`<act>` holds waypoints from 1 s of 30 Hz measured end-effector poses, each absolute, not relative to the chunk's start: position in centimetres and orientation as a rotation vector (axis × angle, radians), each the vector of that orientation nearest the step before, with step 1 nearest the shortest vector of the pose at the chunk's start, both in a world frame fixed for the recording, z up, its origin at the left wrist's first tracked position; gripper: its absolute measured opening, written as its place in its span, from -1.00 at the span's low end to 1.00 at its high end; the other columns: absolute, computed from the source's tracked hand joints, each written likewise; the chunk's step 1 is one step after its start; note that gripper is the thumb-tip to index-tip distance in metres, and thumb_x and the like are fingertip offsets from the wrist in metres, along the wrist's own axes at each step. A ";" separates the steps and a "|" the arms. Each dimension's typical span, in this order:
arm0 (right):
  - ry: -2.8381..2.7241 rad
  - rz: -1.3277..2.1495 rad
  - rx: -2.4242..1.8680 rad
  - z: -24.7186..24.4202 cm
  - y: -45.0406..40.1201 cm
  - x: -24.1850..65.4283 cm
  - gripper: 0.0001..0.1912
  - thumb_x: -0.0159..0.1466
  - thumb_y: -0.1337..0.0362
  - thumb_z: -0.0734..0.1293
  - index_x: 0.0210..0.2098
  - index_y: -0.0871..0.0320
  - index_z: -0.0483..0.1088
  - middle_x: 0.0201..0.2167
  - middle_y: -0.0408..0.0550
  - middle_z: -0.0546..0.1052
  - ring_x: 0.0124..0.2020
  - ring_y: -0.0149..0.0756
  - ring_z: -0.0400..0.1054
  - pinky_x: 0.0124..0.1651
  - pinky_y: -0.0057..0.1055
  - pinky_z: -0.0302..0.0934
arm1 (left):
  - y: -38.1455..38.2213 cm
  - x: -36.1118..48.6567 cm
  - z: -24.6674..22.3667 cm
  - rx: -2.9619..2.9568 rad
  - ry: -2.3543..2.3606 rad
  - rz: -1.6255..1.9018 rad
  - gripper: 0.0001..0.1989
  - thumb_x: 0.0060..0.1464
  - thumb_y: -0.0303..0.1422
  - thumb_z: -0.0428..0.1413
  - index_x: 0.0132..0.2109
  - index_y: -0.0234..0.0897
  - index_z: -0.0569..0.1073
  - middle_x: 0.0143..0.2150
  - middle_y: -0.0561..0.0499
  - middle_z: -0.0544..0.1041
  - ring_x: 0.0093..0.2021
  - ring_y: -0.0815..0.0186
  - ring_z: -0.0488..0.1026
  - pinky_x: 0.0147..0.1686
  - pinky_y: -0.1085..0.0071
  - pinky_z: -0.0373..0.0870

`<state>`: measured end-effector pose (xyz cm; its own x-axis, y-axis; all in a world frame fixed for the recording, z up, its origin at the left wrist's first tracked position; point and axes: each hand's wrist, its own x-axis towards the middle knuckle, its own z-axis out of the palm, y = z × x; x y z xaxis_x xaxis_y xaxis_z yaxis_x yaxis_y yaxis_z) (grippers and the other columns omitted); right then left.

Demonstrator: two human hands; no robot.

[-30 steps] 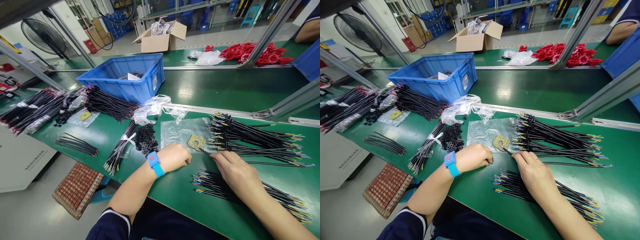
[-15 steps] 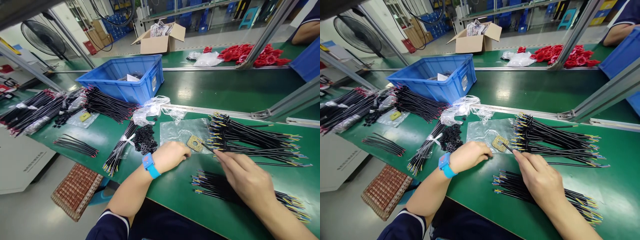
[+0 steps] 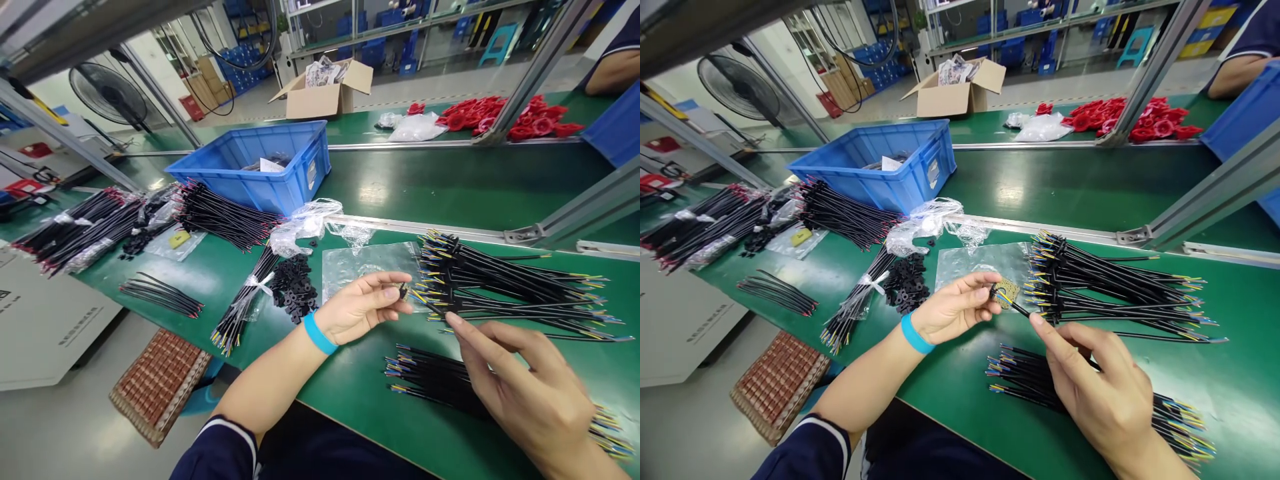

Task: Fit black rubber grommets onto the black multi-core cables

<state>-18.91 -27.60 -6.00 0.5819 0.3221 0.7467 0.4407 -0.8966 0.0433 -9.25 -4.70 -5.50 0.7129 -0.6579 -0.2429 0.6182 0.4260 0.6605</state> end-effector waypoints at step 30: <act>-0.897 -1.172 -2.848 -4.4 -27.8 -19.7 -0.19 0.40 0.59 0.28 0.57 0.15 0.05 -0.23 0.00 0.58 -0.26 -0.18 0.36 -0.16 -0.23 0.20 | -5.0 -9.4 -5.6 1.160 -0.202 -0.640 -0.49 0.00 -0.04 0.48 0.01 -0.25 0.71 -0.36 -0.01 0.66 -0.33 0.40 0.57 -0.26 0.46 0.43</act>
<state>-19.73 -27.81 -4.36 0.5772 0.5200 0.6296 0.4714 -0.8418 0.2630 -9.42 -5.01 -5.62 0.8064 -0.5659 -0.1717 0.3642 0.2465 0.8981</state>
